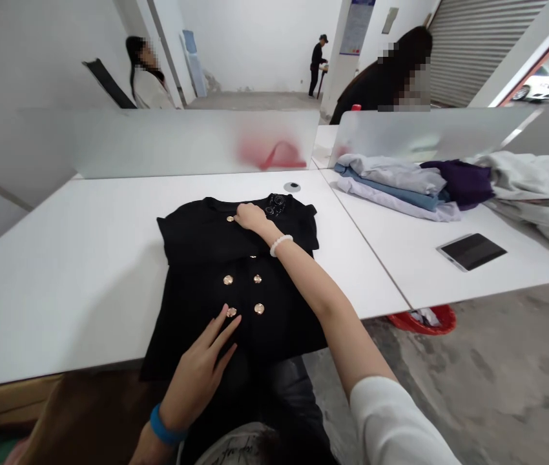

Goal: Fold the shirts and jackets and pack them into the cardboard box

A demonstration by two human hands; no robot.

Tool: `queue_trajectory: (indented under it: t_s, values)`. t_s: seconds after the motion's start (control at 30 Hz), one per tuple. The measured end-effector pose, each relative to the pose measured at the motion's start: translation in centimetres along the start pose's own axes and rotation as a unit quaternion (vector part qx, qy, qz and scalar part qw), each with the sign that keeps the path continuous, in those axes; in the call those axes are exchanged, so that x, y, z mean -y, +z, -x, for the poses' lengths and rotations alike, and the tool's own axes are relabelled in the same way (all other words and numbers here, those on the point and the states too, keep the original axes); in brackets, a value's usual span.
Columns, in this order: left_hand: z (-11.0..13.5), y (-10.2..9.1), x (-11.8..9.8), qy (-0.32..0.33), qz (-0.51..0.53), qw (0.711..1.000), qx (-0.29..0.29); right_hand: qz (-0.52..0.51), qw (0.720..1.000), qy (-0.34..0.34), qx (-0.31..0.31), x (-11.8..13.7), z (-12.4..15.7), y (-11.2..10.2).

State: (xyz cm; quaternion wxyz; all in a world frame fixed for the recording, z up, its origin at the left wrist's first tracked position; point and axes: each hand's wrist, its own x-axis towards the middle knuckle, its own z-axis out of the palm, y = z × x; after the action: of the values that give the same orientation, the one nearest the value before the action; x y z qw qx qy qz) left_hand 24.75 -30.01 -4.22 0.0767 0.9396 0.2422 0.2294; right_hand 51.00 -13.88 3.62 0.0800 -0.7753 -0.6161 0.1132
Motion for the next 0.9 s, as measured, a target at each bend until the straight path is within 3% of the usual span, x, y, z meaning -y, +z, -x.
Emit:
queue_trajectory:
  t_s: [0.13, 0.37, 0.5, 0.7, 0.9]
  values:
    - [0.3, 0.4, -0.3, -0.012, -0.002, 1.0, -0.019, -0.003, 0.999, 0.034, 0.027, 0.6, -3.8, 2.4]
    - [-0.1, -1.0, -1.4, 0.026, 0.03, 0.998, -0.039, -0.038, 0.998, 0.016, 0.057, -0.7, -4.8, 4.0]
    - [-0.8, -1.8, -1.5, 0.072, 0.035, 0.996, -0.039, -0.051, 0.998, 0.015, 0.023, -1.6, -5.0, 4.2]
    - [-0.9, 0.0, -0.7, 0.129, -0.036, 0.989, 0.057, -0.042, 0.999, 0.007, -0.023, -1.3, -4.4, 4.8]
    - [0.0, 0.3, -0.3, 0.13, -0.005, 0.988, 0.08, -0.031, 0.993, -0.009, -0.112, -0.7, -2.1, 5.9]
